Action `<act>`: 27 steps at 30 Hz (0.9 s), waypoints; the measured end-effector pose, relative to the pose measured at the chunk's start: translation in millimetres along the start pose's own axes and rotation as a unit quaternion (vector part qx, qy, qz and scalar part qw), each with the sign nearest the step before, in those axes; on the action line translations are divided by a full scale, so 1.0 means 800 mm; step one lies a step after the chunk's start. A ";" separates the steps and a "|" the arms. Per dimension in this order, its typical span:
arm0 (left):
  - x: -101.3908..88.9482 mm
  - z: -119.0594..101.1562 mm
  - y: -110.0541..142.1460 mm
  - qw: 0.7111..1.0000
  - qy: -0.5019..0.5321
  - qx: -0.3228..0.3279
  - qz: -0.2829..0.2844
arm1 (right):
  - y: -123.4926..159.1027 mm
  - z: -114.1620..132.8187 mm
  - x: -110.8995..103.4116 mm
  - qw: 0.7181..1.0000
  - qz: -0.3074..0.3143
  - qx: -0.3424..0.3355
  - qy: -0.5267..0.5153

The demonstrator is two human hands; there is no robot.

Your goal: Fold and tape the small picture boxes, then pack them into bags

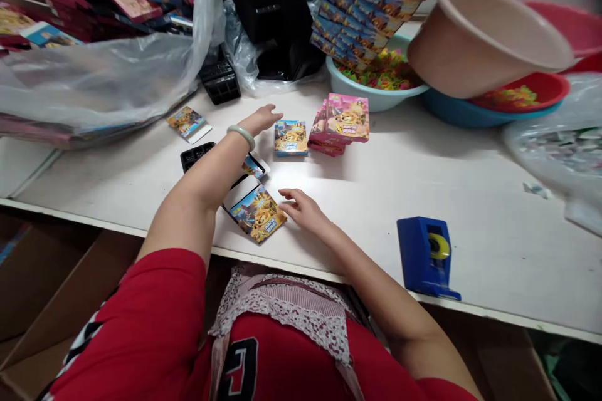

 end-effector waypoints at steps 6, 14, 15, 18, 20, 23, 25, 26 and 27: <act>-0.069 0.059 0.139 0.978 0.063 0.100 -0.174 | -0.026 0.025 0.028 0.998 -0.003 -0.014 0.055; 0.038 0.092 0.384 0.947 0.099 0.105 -0.288 | 0.016 0.016 0.029 0.991 -0.019 -0.060 -0.117; 0.056 0.086 0.389 0.948 0.111 0.118 -0.273 | 0.031 0.012 0.022 0.988 -0.031 -0.071 -0.130; 0.096 0.061 0.379 0.947 0.166 0.165 -0.221 | 0.076 0.006 -0.010 0.987 -0.079 -0.096 -0.101; 0.110 0.047 0.367 0.943 0.189 0.205 -0.179 | 0.101 0.006 -0.032 0.986 -0.107 -0.112 -0.054; 0.119 0.031 0.359 0.942 0.153 0.275 -0.118 | 0.129 0.008 -0.056 0.984 -0.125 -0.123 0.011; 0.121 0.023 0.360 0.944 0.119 0.290 -0.107 | 0.141 0.008 -0.063 0.983 -0.133 -0.118 0.035; 0.123 0.020 0.361 0.946 0.114 0.282 -0.112 | 0.144 0.007 -0.064 0.983 -0.140 -0.115 0.041; 0.124 0.017 0.361 0.949 0.116 0.268 -0.120 | 0.145 0.007 -0.065 0.981 -0.150 -0.113 0.046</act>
Point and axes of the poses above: each hand's wrist, its own y-axis away from the middle knuckle, its own x-axis out of the palm, z = x × y, the point moved 1 cm from there along -y, towards the middle knuckle, and after that the axes turned 9 degrees about -y, right-handed, at the moved point
